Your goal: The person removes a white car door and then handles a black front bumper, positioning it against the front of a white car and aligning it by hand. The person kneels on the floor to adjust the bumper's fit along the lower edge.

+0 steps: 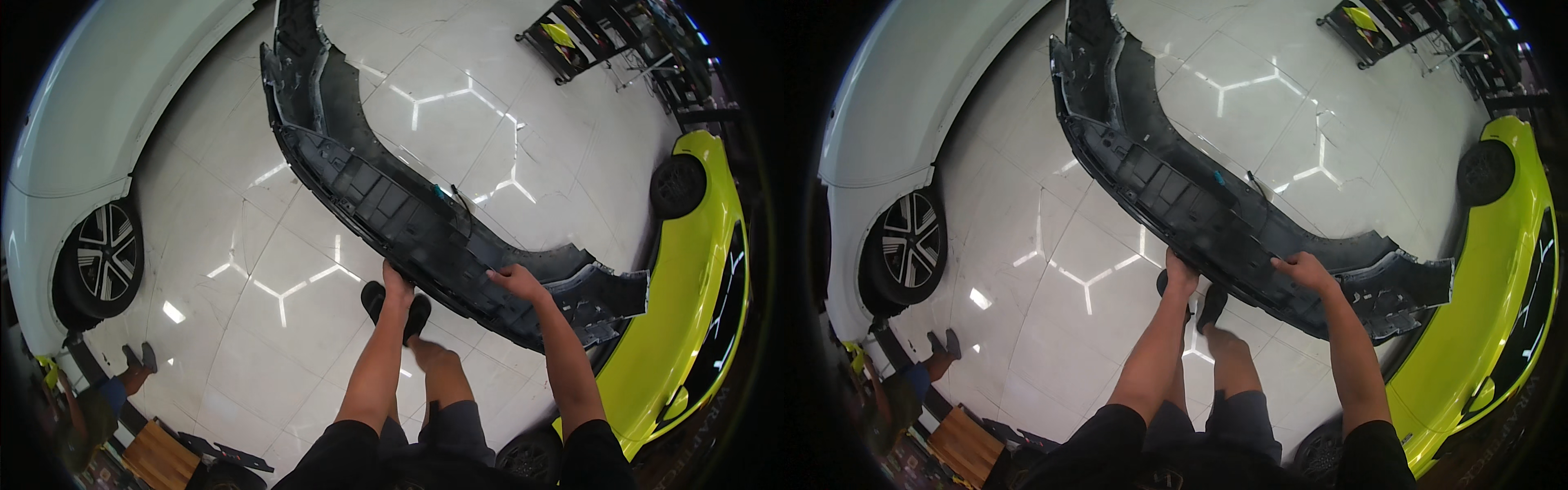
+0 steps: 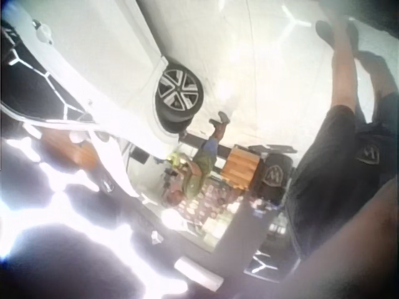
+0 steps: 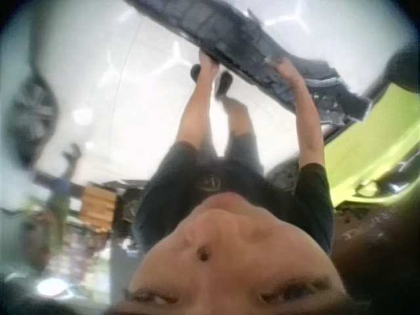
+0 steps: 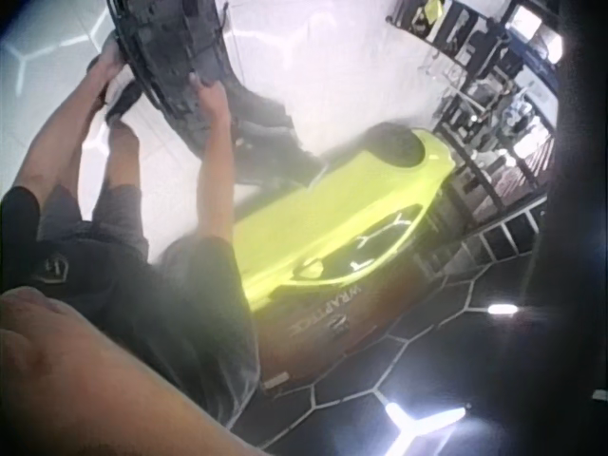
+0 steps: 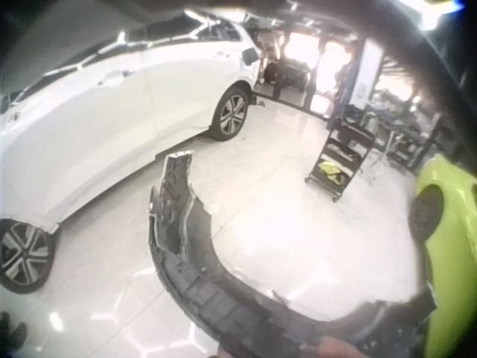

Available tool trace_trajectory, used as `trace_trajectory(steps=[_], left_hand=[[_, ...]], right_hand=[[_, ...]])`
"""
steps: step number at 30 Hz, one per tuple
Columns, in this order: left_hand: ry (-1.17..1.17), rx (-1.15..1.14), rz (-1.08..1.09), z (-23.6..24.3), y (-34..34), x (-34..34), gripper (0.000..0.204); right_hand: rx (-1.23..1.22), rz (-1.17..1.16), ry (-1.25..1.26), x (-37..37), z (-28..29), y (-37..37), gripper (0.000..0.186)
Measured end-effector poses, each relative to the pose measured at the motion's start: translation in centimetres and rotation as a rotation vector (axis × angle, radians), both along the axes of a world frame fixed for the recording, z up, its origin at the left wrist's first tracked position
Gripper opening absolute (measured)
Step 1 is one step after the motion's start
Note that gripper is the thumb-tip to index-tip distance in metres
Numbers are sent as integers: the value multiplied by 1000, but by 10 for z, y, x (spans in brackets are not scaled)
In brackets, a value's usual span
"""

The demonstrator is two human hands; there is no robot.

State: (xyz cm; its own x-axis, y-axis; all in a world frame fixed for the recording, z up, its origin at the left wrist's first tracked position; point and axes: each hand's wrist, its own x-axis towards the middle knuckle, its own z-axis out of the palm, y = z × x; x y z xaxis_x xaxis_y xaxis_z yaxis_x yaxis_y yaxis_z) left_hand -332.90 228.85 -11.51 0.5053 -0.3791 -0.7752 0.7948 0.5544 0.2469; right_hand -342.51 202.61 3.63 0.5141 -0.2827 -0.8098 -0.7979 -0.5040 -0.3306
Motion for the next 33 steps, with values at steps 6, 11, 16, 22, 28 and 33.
trace_trajectory(steps=[6, 11, 16, 22, 28, 33], left_hand=[[-47, -72, -196, 3, 6, -4, 69], [-93, 46, -355, -5, 13, -5, 78], [-198, 103, -377, -39, 36, -5, 79], [-498, -34, -593, -46, 48, 4, 71], [-821, -415, -518, -105, 61, -6, 51], [-904, -798, -291, -125, 52, -14, 40]], right_hand=[[-450, 63, -311, -30, -5, 22, 48], [-858, 106, -590, -40, 4, 67, 45], [-663, -113, -1109, -80, -6, 167, 37], [-248, -437, -1149, -144, -137, 259, 35], [-136, -460, -1373, -92, -269, 256, 41], [-238, -72, -1244, -62, -334, 249, 45]])
